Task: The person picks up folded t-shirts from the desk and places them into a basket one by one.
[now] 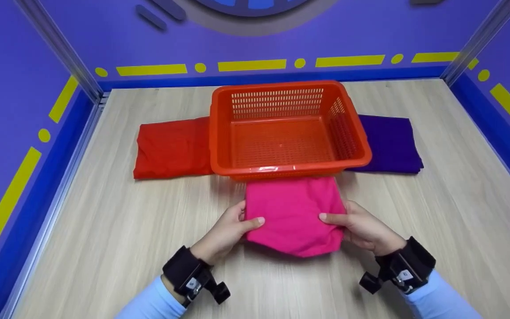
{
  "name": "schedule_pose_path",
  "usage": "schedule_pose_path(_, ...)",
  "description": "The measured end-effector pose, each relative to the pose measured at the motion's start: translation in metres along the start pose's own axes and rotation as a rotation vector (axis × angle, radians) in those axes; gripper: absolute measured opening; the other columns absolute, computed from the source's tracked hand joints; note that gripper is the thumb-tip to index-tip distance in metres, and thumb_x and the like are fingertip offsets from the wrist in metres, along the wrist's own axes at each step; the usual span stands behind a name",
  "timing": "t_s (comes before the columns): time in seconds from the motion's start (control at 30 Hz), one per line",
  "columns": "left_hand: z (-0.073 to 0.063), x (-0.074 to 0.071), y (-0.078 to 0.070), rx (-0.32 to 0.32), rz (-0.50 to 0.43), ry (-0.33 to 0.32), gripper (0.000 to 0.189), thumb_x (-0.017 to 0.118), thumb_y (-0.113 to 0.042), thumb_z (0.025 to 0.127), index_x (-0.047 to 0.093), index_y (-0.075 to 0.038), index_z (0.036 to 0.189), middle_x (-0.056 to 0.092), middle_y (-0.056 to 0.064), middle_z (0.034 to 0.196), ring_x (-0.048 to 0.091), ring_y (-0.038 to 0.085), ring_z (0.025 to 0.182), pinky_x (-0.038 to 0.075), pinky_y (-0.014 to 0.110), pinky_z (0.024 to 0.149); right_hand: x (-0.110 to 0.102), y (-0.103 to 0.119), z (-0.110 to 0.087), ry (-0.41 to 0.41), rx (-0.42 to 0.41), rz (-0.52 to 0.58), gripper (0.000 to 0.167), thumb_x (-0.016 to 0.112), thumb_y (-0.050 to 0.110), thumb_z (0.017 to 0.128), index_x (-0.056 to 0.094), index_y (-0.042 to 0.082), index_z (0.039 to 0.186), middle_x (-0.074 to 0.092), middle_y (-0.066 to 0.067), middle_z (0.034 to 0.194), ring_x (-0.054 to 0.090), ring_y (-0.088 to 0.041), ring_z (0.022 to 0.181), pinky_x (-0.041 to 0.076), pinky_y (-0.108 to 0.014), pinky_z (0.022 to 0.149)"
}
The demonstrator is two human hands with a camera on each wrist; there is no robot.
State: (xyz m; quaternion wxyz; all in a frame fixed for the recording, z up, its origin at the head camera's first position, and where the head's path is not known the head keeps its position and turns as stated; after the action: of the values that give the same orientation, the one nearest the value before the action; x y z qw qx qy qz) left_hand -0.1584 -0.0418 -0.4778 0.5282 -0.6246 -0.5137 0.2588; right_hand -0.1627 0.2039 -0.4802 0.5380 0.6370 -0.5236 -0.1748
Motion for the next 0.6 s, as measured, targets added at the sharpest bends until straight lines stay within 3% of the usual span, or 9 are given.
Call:
schedule_pose_path(0.27, -0.014, 0.006, -0.023, 0.051, -0.039, 0.025, 0.041, 0.067, -0.004, 0.093, 0.053, 0.012, 0.128, 0.074, 0.013, 0.099, 0.073, 0.018, 0.087, 0.06, 0.031, 0.08, 0.016, 0.025, -0.017, 0.104, -0.051, -0.003, 0.015, 0.052, -0.002, 0.102, 0.061, 0.004, 0.112, 0.075, -0.005, 0.099, 0.073, -0.018, 0.094, 0.059, -0.035, 0.086)
schedule_pose_path(0.43, -0.021, 0.009, -0.037, 0.054, -0.069, 0.054, 0.041, 0.068, -0.004, 0.092, 0.054, 0.012, 0.127, 0.073, 0.014, 0.1, 0.074, 0.021, 0.088, 0.061, 0.035, 0.08, 0.022, 0.039, -0.025, 0.126, -0.074, -0.001, 0.016, 0.05, -0.002, 0.103, 0.059, 0.005, 0.115, 0.075, -0.005, 0.102, 0.073, -0.019, 0.096, 0.059, -0.036, 0.086)
schedule_pose_path(0.6, -0.023, 0.007, -0.054, 0.076, -0.038, 0.047, 0.04, 0.068, -0.005, 0.092, 0.055, 0.011, 0.127, 0.073, 0.014, 0.1, 0.074, 0.021, 0.087, 0.061, 0.035, 0.077, 0.025, 0.054, -0.027, 0.122, -0.099, -0.004, 0.018, 0.051, -0.002, 0.102, 0.056, 0.005, 0.118, 0.075, -0.007, 0.104, 0.073, -0.02, 0.097, 0.059, -0.037, 0.086)
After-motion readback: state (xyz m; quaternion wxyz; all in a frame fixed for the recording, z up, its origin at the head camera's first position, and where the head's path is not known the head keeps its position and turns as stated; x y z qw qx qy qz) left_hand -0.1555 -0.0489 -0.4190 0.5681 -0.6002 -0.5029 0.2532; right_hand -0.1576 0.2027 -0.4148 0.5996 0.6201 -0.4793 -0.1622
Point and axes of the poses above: each hand's wrist, its own z-axis towards the middle knuckle, its own x-axis out of the palm, y = z × x, the point moved 7 cm from there along z, towards the middle knuckle
